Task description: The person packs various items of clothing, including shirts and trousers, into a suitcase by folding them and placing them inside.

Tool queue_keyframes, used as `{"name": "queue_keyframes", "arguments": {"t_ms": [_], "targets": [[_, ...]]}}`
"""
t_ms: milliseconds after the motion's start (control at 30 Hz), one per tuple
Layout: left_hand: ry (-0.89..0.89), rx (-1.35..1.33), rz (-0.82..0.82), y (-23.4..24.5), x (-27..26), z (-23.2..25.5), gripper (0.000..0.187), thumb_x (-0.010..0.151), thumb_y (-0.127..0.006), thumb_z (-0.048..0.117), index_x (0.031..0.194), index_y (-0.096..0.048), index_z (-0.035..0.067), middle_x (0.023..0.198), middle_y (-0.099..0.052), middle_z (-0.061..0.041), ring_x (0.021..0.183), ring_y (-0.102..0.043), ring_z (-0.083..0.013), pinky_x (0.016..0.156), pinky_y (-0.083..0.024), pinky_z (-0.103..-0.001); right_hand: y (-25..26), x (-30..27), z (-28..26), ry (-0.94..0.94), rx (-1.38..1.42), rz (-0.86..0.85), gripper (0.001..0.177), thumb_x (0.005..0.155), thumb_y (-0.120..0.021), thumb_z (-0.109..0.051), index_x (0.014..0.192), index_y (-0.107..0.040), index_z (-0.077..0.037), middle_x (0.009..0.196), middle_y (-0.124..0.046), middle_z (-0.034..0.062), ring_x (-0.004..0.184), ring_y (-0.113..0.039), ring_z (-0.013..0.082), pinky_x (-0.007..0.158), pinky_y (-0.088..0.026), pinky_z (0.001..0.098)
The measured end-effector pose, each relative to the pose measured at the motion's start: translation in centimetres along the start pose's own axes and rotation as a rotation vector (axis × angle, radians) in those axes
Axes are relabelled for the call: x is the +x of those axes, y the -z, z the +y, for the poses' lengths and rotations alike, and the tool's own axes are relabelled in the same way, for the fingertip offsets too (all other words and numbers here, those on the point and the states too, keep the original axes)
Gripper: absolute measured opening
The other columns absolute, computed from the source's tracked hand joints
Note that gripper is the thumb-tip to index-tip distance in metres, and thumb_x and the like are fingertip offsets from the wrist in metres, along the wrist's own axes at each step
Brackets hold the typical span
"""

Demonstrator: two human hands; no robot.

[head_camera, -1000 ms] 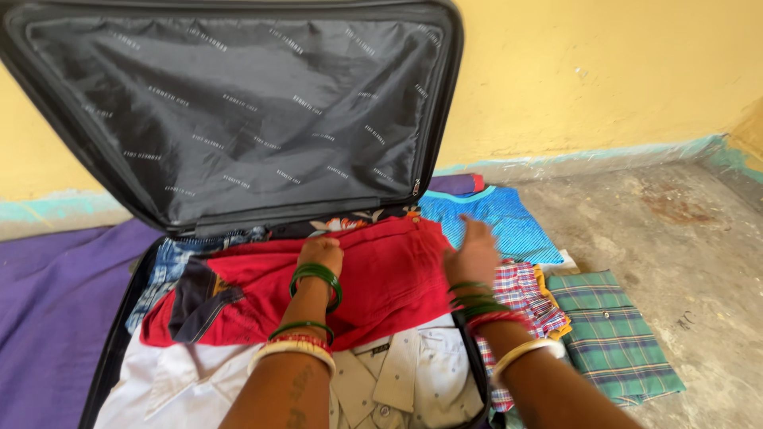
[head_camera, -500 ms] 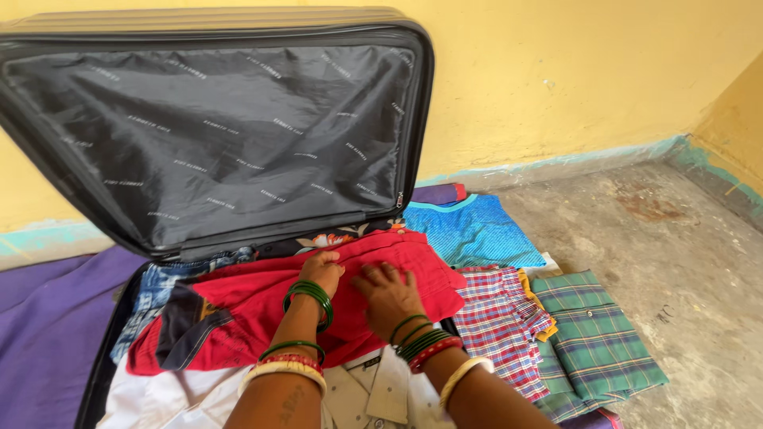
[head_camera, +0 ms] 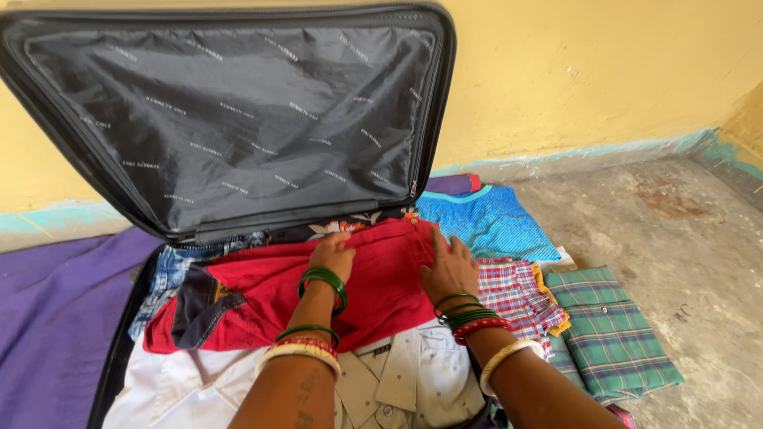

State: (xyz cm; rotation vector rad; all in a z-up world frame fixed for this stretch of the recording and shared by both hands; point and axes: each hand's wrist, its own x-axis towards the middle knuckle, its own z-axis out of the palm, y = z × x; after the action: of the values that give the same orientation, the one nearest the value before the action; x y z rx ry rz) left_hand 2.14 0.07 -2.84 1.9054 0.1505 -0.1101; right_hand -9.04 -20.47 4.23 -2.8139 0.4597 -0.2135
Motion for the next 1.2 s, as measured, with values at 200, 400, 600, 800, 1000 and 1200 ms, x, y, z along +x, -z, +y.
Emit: {"name": "queue_keyframes", "arguments": {"t_ms": [200,400,600,800,1000,1200], "targets": [[-0.263,0.19,-0.126,-3.2,1.6,-2.7,0.045,0.086,-0.069,0.019,0.13,-0.068,0.009,0.131,-0.068,-0.02,0.122,-0.065,-0.0317,0.103,-0.05,-0.039,-2.1,-2.3,-4.5,0.435,0.006,0.049,0.092,0.079,-0.075,-0.028,0.159,-0.029,-0.024,0.157,-0.036,0.0193,0.144,-0.036,0.0383,0.113,-0.033,0.0556],[-0.315,0.352,-0.194,-1.5,-0.2,-1.5,0.049,0.088,-0.068,0.027,0.133,-0.064,0.008,0.138,-0.062,-0.018,0.131,-0.058,-0.0333,0.11,-0.045,-0.041,-1.6,-2.5,-4.5,0.418,-0.186,-0.232,0.087,0.081,-0.077,-0.031,0.154,-0.03,-0.028,0.167,-0.022,0.0063,0.154,-0.02,0.0305,0.115,-0.025,0.0648],[-0.301,1.025,-0.462,7.3,-2.7,1.4,0.076,0.086,-0.068,0.029,0.156,-0.036,0.03,0.165,-0.029,-0.003,0.15,-0.031,-0.0295,0.123,-0.03,-0.047,-0.7,-2.2,-5.1,0.37,-0.181,-0.329,0.095,0.081,-0.079,-0.031,0.158,-0.025,-0.037,0.169,-0.017,0.0026,0.155,-0.015,0.0303,0.116,-0.025,0.0645],[-0.115,1.16,-0.445,12.1,-1.6,1.2,0.069,0.093,-0.061,0.029,0.157,-0.037,0.035,0.167,-0.031,0.005,0.156,-0.027,-0.0219,0.125,-0.02,-0.063,-0.7,-1.8,-6.2,0.297,-0.192,-0.405,0.098,0.081,-0.079,-0.034,0.159,-0.021,-0.038,0.17,-0.014,0.0029,0.157,-0.011,0.0323,0.117,-0.025,0.0656],[-0.051,1.078,-0.316,15.3,-2.1,0.1,0.062,0.095,-0.06,0.036,0.154,-0.04,0.035,0.168,-0.027,0.007,0.156,-0.024,-0.0214,0.127,-0.01,-0.063,-1.9,-2.7,-6.0,0.361,-0.293,-0.348,0.103,0.081,-0.078,-0.041,0.161,-0.013,-0.034,0.17,-0.01,0.0101,0.156,-0.012,0.0377,0.114,-0.027,0.0676],[0.002,1.031,-0.204,18.2,-3.8,0.1,0.057,0.096,-0.058,0.033,0.151,-0.045,0.036,0.166,-0.031,0.01,0.155,-0.024,-0.0233,0.124,-0.007,-0.068,-0.2,-2.2,-5.9,0.478,-0.418,-0.395,0.108,0.08,-0.077,-0.05,0.161,-0.008,-0.031,0.169,-0.009,0.0149,0.153,-0.015,0.0412,0.113,-0.03,0.0655]]}}
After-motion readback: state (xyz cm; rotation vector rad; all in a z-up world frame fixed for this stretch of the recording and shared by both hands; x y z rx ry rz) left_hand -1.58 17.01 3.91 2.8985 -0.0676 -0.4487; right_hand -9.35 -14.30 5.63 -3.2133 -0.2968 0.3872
